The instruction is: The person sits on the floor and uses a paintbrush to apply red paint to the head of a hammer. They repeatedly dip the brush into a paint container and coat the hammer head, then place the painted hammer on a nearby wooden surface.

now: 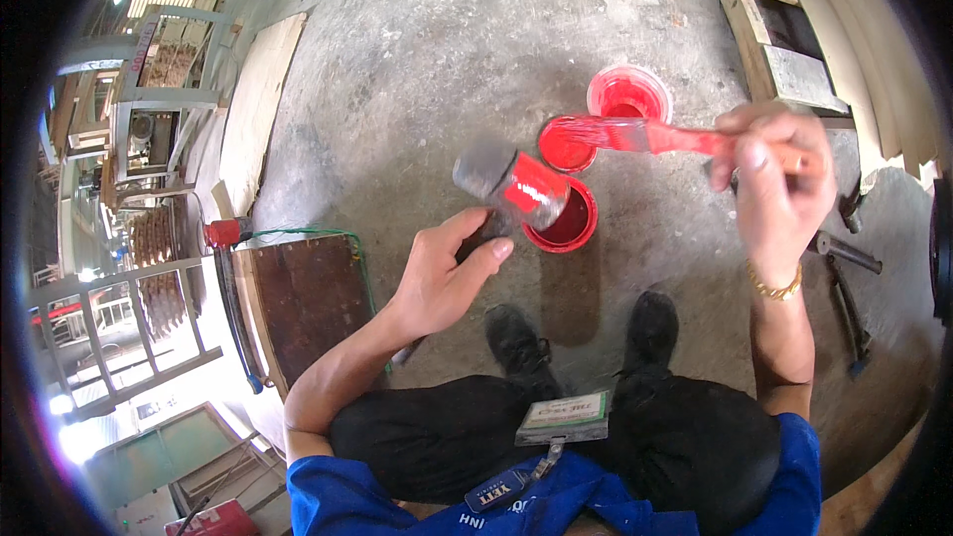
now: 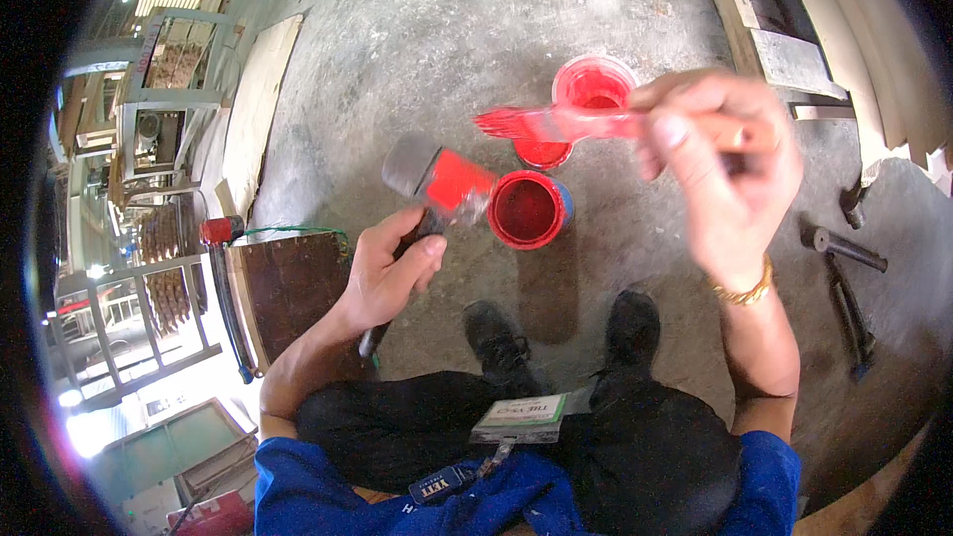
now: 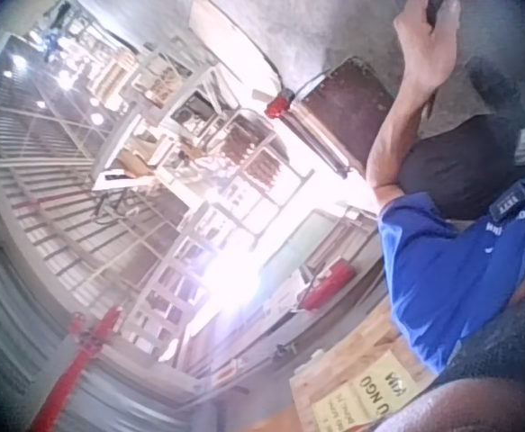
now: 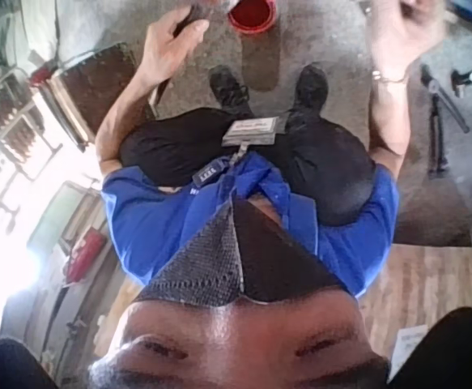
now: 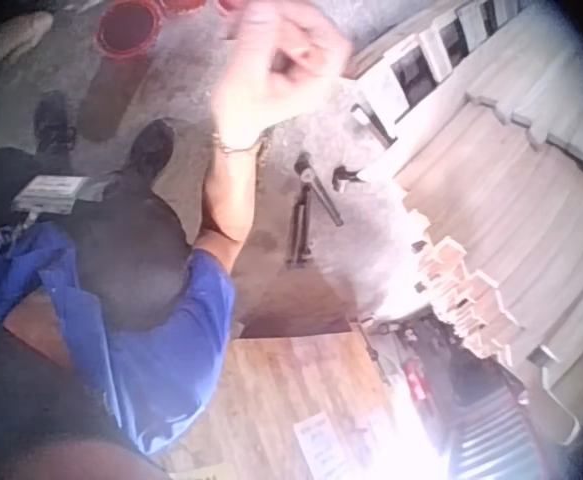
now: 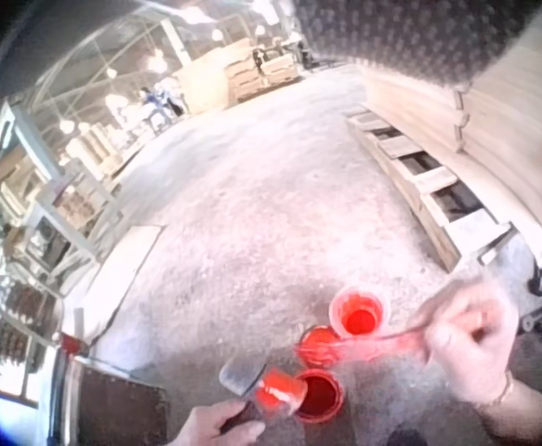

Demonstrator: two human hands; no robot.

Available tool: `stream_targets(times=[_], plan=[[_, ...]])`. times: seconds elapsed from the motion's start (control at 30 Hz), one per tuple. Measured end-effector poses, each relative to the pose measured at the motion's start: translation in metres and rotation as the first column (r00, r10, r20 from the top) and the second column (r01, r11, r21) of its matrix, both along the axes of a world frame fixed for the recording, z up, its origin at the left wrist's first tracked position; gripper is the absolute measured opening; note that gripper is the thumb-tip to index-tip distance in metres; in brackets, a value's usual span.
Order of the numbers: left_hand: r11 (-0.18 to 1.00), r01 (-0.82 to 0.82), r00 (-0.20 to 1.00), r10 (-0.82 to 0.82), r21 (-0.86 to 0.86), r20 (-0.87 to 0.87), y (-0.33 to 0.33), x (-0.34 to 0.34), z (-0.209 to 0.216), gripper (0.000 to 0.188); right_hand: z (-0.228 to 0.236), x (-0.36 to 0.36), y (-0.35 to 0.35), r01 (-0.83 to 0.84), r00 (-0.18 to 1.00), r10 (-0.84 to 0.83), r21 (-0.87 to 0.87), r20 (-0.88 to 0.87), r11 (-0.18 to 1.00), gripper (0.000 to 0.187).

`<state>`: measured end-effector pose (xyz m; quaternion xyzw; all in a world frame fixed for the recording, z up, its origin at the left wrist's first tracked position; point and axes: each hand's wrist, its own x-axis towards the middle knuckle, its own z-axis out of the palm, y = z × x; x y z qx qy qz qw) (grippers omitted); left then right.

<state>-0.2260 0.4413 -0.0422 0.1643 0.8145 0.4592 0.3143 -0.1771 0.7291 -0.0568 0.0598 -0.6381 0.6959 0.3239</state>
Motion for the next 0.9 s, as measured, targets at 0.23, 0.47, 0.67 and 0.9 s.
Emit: stream_targets(times=[0.23,0.47,0.67,0.9], plan=[[0.964,-0.264,0.945,0.254,0.019,0.208,0.021,-0.015,-0.009,0.030,-0.003,0.008,-0.041,-0.079,0.944,0.271,0.670,-0.187,0.738,0.017],[0.953,-0.299,0.932,0.283,0.041,0.227,0.029,-0.014,-0.011,0.023,-0.002,0.001,-0.032,0.084,0.948,0.135,0.637,-0.288,0.767,0.017],[0.961,-0.274,0.934,0.255,0.043,0.250,0.030,-0.014,-0.012,0.020,-0.002,0.004,-0.029,-0.045,0.905,0.328,0.707,-0.269,0.705,0.021],[0.961,-0.274,0.926,0.251,0.046,0.281,0.029,-0.011,-0.012,0.017,-0.002,0.001,-0.025,-0.068,0.909,0.351,0.753,-0.224,0.655,0.022]])
